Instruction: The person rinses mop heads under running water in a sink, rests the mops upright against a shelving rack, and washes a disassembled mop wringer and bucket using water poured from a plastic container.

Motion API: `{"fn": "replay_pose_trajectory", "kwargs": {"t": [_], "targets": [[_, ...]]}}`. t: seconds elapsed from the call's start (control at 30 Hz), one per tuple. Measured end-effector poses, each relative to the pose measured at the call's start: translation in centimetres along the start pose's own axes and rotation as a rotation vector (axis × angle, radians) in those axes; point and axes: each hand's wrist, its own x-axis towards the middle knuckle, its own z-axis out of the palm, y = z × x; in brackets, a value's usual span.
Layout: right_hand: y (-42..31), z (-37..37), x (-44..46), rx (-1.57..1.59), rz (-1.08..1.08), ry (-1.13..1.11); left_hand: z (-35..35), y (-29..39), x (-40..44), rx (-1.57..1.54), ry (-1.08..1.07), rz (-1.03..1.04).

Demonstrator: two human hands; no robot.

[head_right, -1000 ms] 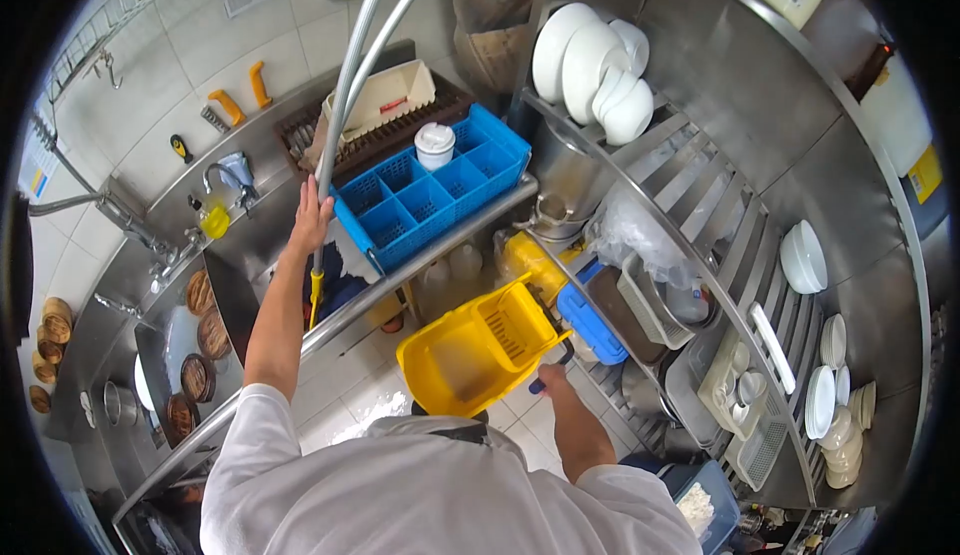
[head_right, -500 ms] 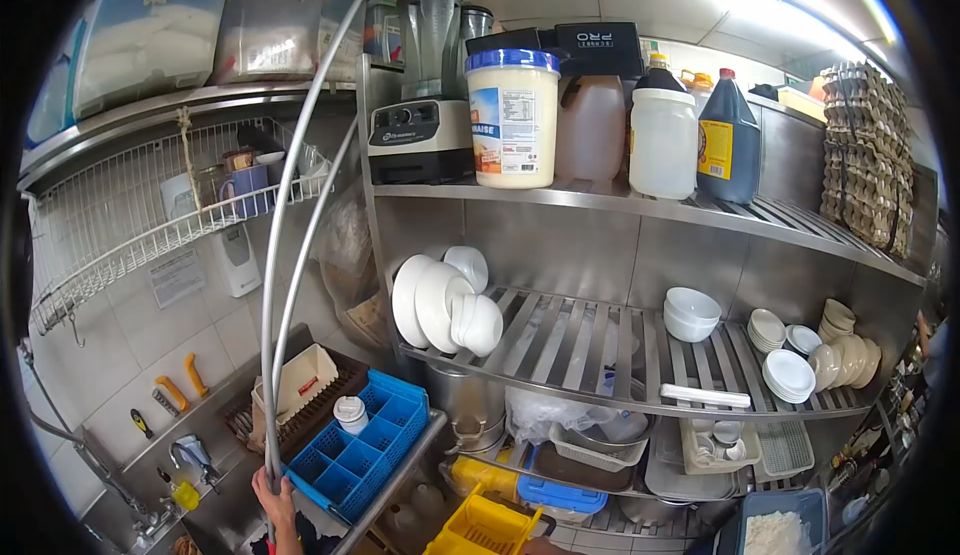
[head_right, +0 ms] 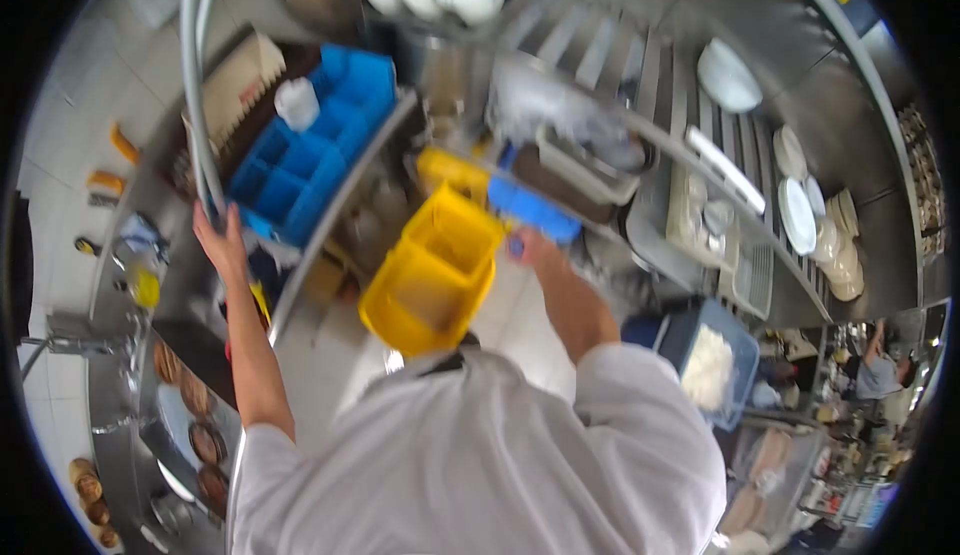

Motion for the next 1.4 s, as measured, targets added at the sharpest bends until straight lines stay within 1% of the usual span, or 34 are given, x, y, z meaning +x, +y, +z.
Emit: {"fn": "replay_pose_trajectory", "kwargs": {"t": [0.03,0.1,0.17,0.2,0.23,0.27,0.33,0.37,0.4,0.47,0.53,0.57,0.6,0.63,0.67,0.7,0.73,0.8,0.83,0.9,0.93,0.97,1.0,1.07,1.13,1.2,1.23,1.3,1.33,1.4], "targets": [[-0.9,-0.1,0.0,0.118,0.073,0.013,0.0,-0.3,-0.5,0.001,-0.015,-0.025],[-2.2,-0.3,-0.5,0.239,0.16,0.028,0.4,-0.3,-1.1,0.0,-0.017,-0.052],[-1.1,1.4,-4.4,0.211,0.12,0.069,0.7,-0.4,-1.7,0.009,-0.024,-0.065],[-0.4,1.4,-4.6,0.185,0.06,0.085,0.8,-0.5,-1.9,0.02,-0.035,-0.075],[0.1,1.6,-4.8,0.068,0.085,0.034,0.9,-0.5,-2.0,0.019,-0.035,-0.046],[0.8,2.0,-5.1,0.063,0.096,0.037,1.1,-0.6,-1.9,0.017,-0.033,-0.016],[2.2,3.2,-6.2,0.016,0.072,0.141,1.3,-0.5,-1.4,0.012,-0.068,-0.058],[2.9,2.9,-5.3,0.009,0.075,0.14,1.4,-0.2,-1.1,-0.067,-0.113,-0.098],[3.8,2.4,-3.5,0.035,0.071,0.121,1.3,0.2,-0.8,-0.148,-0.153,-0.136],[3.3,2.7,-2.3,0.049,0.064,0.094,0.7,1.7,-0.3,-0.136,-0.138,-0.139],[-0.2,2.7,-2.4,0.278,0.099,-0.091,0.4,2.6,0.2,-0.03,-0.151,-0.067],[-1.6,2.2,-2.7,0.393,0.123,-0.174,0.6,2.6,0.2,-0.038,-0.137,-0.035],[-3.8,2.5,-3.6,0.436,0.2,-0.116,0.6,2.5,-0.1,-0.033,-0.13,-0.049],[-6.1,3.1,-5.2,0.479,0.277,-0.057,0.5,2.5,-0.3,0.052,-0.161,-0.053],[-7.4,3.1,-7.4,0.461,0.311,-0.137,0.4,2.5,-0.2,0.137,-0.187,-0.056],[-8.4,3.4,-9.8,0.439,0.344,-0.219,0.0,3.5,-0.6,0.35,-0.108,-0.044],[-8.8,3.9,-11.8,0.422,0.348,-0.214,-0.3,3.2,-0.1,0.357,-0.103,-0.06],[-8.3,3.9,-16.8,0.446,0.376,-0.218,-0.4,2.7,0.0,0.189,-0.274,-0.422],[-9.1,4.7,-19.3,0.441,0.371,-0.212,0.0,1.9,-0.1,0.163,-0.171,-0.365],[-9.0,5.0,-23.9,0.452,0.44,-0.286,0.1,0.8,0.5,0.153,-0.142,-0.403],[-7.5,4.6,-25.9,0.468,0.431,-0.278,0.3,0.6,0.8,0.143,-0.108,-0.433],[-5.9,4.6,-27.8,0.381,0.329,-0.316,0.7,0.5,0.9,0.089,0.056,-0.333],[-4.7,4.4,-29.5,0.293,0.223,-0.351,1.3,-1.9,0.9,0.04,0.108,-0.306],[-3.4,3.8,-31.9,0.321,0.21,-0.316,2.6,-5.6,1.3,-0.022,0.2,-0.299],[-0.7,2.9,-34.8,0.377,0.219,-0.274,2.5,-7.3,1.4,-0.024,0.188,-0.262],[0.6,3.0,-37.6,0.299,0.057,-0.116,3.1,-9.0,1.7,-0.043,0.161,-0.205],[1.2,2.8,-38.4,0.313,0.048,-0.113,3.2,-9.8,1.6,-0.041,0.129,-0.205],[2.7,1.9,-39.8,0.236,0.008,-0.012,2.7,-9.0,1.6,-0.116,0.114,-0.192],[3.5,1.5,-40.2,0.257,0.006,0.002,2.4,-8.6,1.5,-0.18,0.109,-0.182],[4.8,0.3,-40.7,0.336,0.0,0.103,2.2,-9.6,1.3,-0.098,0.032,-0.178]]}}
